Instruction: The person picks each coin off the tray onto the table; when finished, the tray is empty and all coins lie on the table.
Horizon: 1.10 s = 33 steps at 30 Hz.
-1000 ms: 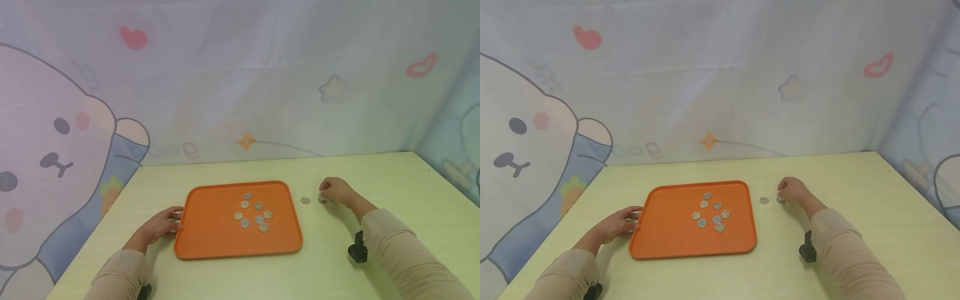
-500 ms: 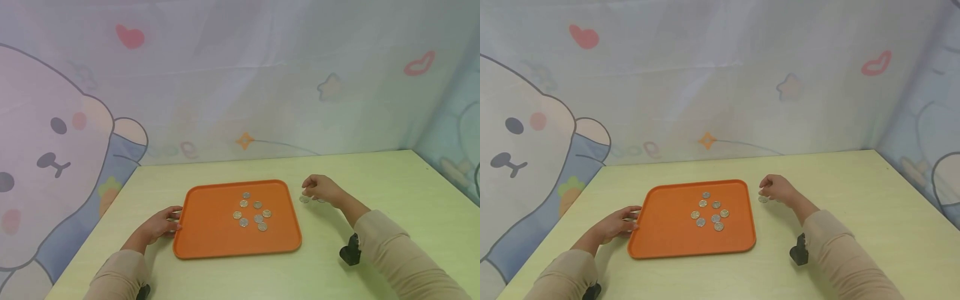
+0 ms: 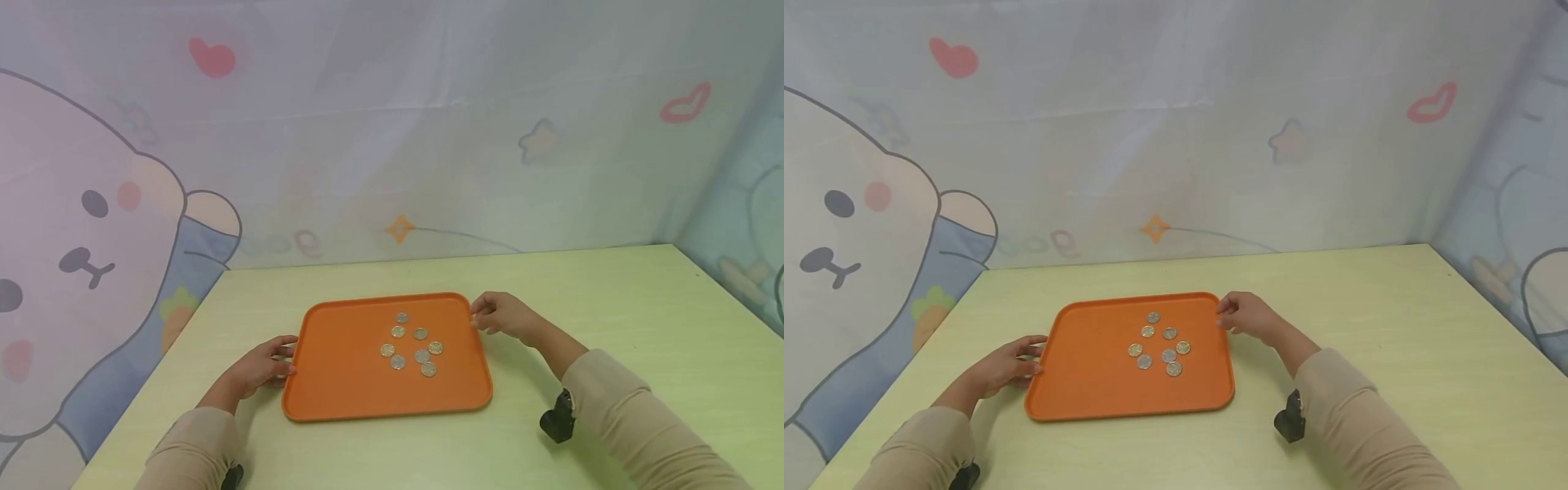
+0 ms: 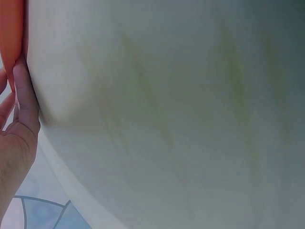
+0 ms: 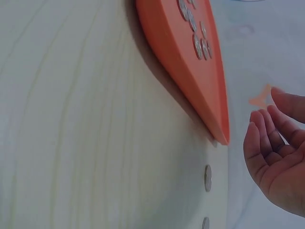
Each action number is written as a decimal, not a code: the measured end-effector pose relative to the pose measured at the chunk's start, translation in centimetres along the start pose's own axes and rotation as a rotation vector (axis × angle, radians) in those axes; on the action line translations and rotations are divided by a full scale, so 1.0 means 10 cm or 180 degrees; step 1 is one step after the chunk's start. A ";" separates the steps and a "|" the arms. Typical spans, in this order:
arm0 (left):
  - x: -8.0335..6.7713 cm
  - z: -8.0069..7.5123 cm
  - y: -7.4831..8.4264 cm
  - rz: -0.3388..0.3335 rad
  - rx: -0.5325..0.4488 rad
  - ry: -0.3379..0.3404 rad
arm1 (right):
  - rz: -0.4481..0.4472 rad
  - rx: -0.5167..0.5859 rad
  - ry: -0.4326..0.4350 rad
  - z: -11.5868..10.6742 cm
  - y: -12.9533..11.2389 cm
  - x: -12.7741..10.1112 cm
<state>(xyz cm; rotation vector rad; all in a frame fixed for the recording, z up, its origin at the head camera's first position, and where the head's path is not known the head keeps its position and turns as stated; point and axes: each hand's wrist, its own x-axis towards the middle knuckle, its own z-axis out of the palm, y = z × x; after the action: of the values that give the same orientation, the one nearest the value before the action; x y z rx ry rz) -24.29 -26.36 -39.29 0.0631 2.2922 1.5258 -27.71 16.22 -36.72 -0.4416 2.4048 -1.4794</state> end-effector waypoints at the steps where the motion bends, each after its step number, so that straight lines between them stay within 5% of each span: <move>1: 0.00 0.00 0.00 0.0001 -0.0002 0.0000 | 0.0007 0.0011 -0.0008 0.02 -0.01 0.00; 33: 0.02 0.03 0.02 -0.0026 0.0068 0.0123 | 0.0068 -0.0068 -0.0252 0.46 -0.05 0.19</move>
<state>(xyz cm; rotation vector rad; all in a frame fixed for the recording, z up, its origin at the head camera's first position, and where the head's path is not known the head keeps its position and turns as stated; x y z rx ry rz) -24.39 -25.96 -39.27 0.0305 2.3361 1.5114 -27.56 11.59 -38.43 -0.4688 2.3585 -1.4017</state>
